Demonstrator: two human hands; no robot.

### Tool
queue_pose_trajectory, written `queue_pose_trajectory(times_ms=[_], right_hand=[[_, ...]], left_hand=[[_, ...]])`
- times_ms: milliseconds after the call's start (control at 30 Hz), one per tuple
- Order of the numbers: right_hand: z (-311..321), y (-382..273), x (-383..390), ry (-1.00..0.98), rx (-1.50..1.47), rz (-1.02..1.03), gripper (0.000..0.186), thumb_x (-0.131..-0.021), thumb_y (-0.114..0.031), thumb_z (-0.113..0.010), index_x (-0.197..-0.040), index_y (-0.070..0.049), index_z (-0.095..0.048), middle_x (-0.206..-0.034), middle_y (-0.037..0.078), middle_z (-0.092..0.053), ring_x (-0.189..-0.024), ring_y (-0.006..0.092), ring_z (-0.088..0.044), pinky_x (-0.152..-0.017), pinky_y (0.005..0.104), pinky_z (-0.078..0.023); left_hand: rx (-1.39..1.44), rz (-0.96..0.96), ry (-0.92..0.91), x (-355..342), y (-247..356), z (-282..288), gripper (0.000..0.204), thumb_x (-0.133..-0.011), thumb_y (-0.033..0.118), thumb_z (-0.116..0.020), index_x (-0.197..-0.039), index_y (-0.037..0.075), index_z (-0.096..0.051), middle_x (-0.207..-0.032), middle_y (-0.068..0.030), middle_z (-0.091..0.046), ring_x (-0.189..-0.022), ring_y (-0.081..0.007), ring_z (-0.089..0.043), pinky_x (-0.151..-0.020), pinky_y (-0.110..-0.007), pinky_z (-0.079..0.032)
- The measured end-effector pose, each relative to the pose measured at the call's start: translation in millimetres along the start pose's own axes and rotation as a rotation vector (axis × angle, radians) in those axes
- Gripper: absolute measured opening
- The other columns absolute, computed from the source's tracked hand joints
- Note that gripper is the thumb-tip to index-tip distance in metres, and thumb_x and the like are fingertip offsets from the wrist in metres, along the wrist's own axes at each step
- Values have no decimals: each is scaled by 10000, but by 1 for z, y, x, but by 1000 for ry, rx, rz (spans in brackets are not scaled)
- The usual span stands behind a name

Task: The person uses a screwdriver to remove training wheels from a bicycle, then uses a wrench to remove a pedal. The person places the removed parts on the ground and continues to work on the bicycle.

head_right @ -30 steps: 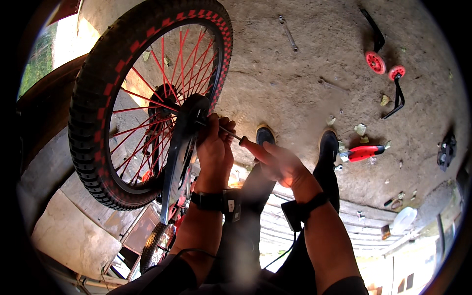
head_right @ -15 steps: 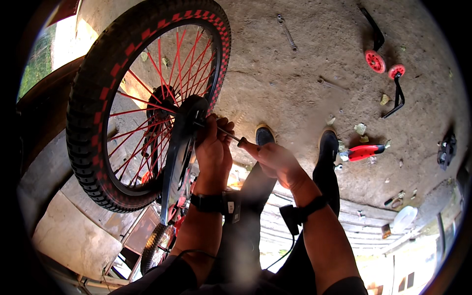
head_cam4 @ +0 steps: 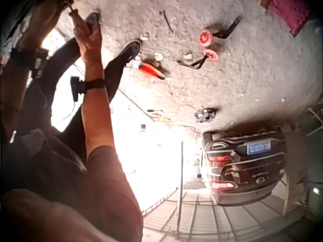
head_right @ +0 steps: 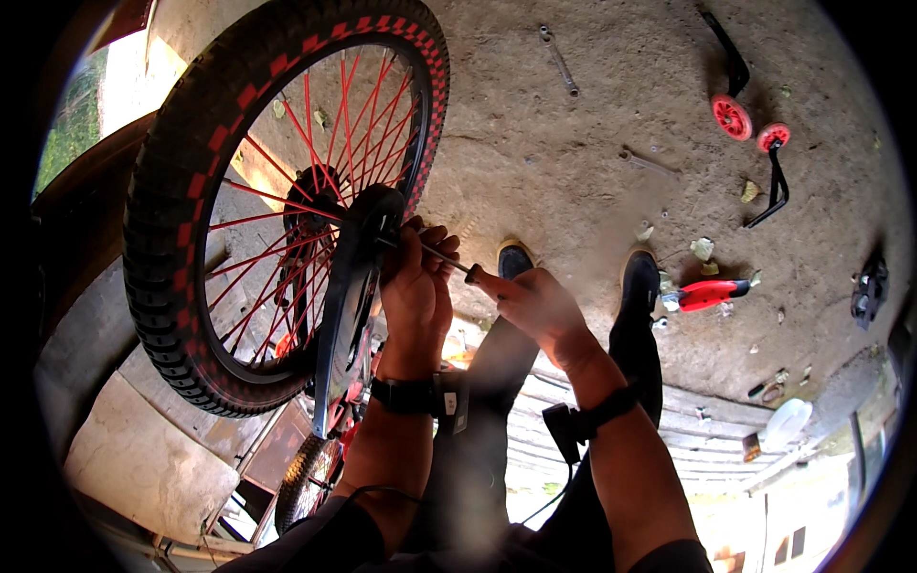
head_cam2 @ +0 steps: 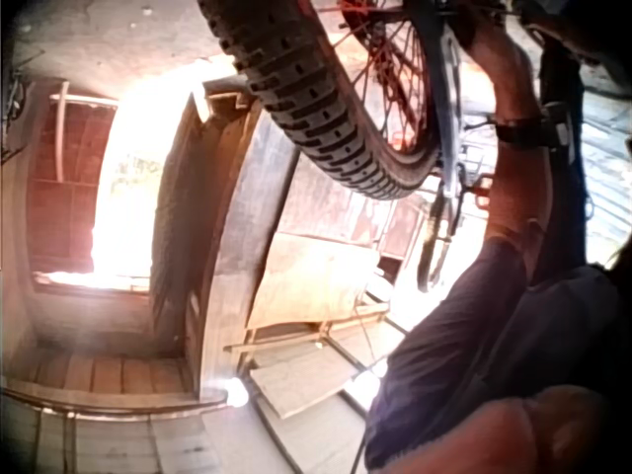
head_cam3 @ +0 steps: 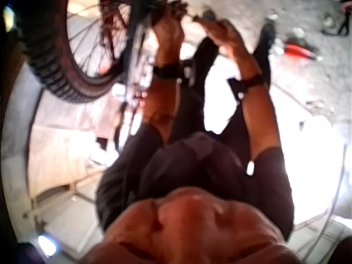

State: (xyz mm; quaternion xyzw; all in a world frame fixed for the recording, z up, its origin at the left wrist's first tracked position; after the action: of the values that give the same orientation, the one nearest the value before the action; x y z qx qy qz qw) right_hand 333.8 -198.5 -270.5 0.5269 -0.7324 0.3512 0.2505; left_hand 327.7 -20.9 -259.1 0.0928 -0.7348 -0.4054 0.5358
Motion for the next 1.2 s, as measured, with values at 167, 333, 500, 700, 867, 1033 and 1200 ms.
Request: queue_pose_trajectory(times_ms=[167, 333, 500, 700, 867, 1033, 1200], right_hand=[[6, 15, -2, 21, -37, -108, 160, -911, -157, -660, -976, -63, -548, -1214, 159, -625, -696, 55, -438, -554, 213, -313], [-3, 15, -1, -5, -184, -258, 412, -908, -344, -636, -1177, -32, -648, -675, -41, -550, -529, 45, -296, -498, 230, -239], [0, 15, -5, -120, -56, -306, 463, -879, -469, -633, -952, -12, -611, -770, 0, -533, -618, 66, -429, -535, 230, -329], [-2, -5, -3, 138, 113, 140, 501, -888, -482, -618, -1052, -9, -611, -914, 27, -598, -728, 84, -501, -640, 225, -398], [0, 5, 7, 14, -120, -221, 464, -922, -464, -580, -1040, -16, -604, -928, 54, -614, -729, 98, -539, -620, 227, -412], [12, 13, 8, -8, -65, -217, 447, -945, -465, -555, -1023, -26, -592, -852, 61, -597, -635, 109, -512, -537, 224, -383], [-3, -4, 10, 40, 306, 45, 426, -956, -439, -539, -1071, -29, -568, -749, 48, -559, -571, 120, -490, -484, 241, -357]], left_hand=[[13, -22, -23, -1, 0, 1, 293, -1021, 212, -494, -1237, 15, -487, -925, -118, -666, -774, -197, -665, -737, -324, -536], [14, 0, -11, -3, -3, 4, 273, -1018, 218, -505, -1204, 19, -507, -911, -108, -666, -768, -193, -660, -723, -318, -530], [54, 17, -8, -3, -5, 6, 211, -1002, 217, -541, -1107, 35, -545, -890, -86, -660, -766, -188, -655, -713, -313, -524], [55, 67, 64, 3, -10, 8, 169, -984, 214, -578, -1007, 48, -565, -888, -75, -648, -810, -197, -650, -739, -326, -521], [72, 66, 46, 6, -9, 10, 176, -989, 214, -568, -1005, 38, -568, -911, -89, -645, -842, -214, -648, -780, -338, -518], [109, 118, 82, 11, -7, 1, 167, -982, 214, -581, -1019, 52, -589, -931, -82, -651, -855, -220, -645, -796, -362, -523], [72, 157, 11, 10, -19, 9, 172, -984, 217, -577, -1015, 48, -587, -929, -87, -651, -864, -229, -651, -796, -373, -527]])
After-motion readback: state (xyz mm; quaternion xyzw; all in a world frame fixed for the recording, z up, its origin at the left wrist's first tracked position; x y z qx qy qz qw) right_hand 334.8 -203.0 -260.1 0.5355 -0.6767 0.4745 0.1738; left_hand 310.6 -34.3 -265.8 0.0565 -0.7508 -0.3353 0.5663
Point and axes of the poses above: each hand's wrist, its own x-axis away from the middle knuckle, its own z-axis out of the back of the hand, y = z × x, the point moved 8 cm from there along -x, towards the middle knuckle
